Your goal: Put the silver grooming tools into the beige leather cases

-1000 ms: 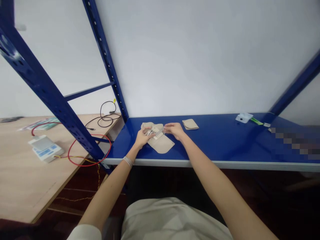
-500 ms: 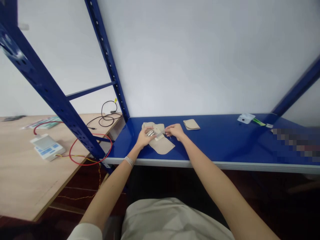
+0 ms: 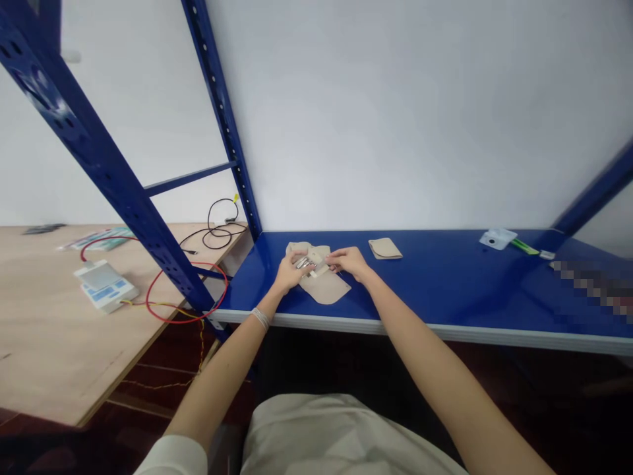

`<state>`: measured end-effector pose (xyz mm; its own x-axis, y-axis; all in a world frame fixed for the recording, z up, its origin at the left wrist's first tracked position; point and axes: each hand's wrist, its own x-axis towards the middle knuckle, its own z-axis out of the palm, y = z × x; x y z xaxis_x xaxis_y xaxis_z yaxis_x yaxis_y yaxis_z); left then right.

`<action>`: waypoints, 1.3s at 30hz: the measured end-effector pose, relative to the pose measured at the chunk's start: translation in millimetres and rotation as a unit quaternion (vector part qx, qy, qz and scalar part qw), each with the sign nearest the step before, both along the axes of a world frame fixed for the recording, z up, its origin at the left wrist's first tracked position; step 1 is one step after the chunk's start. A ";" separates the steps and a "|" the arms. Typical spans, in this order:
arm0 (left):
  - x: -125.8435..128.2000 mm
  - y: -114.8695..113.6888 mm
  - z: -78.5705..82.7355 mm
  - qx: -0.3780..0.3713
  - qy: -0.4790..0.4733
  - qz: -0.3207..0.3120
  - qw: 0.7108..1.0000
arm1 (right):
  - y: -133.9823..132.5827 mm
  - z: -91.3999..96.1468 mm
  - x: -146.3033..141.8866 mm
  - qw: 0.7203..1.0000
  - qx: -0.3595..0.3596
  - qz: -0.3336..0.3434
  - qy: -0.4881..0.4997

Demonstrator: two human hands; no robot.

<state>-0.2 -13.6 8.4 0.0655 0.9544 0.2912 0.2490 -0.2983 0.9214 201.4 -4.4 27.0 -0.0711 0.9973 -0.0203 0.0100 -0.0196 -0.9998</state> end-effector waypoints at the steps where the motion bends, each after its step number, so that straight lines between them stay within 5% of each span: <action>1: 0.2 -0.7 0.9 -0.004 -0.002 0.001 1.000 | -1.0 0.1 -0.7 1.000 0.003 0.010 -0.017; 23: 0.6 1.2 -0.7 -0.021 -0.034 0.019 0.999 | 5.6 -13.9 -3.5 0.979 0.127 0.012 -0.156; 34: 1.0 3.0 -1.6 -0.052 -0.027 0.054 0.997 | 1.9 -3.7 -9.5 0.992 0.097 -0.039 0.074; 39: 1.2 4.1 -2.7 -0.053 -0.046 0.039 0.997 | 0.1 -5.1 -13.2 0.998 0.045 -0.038 0.030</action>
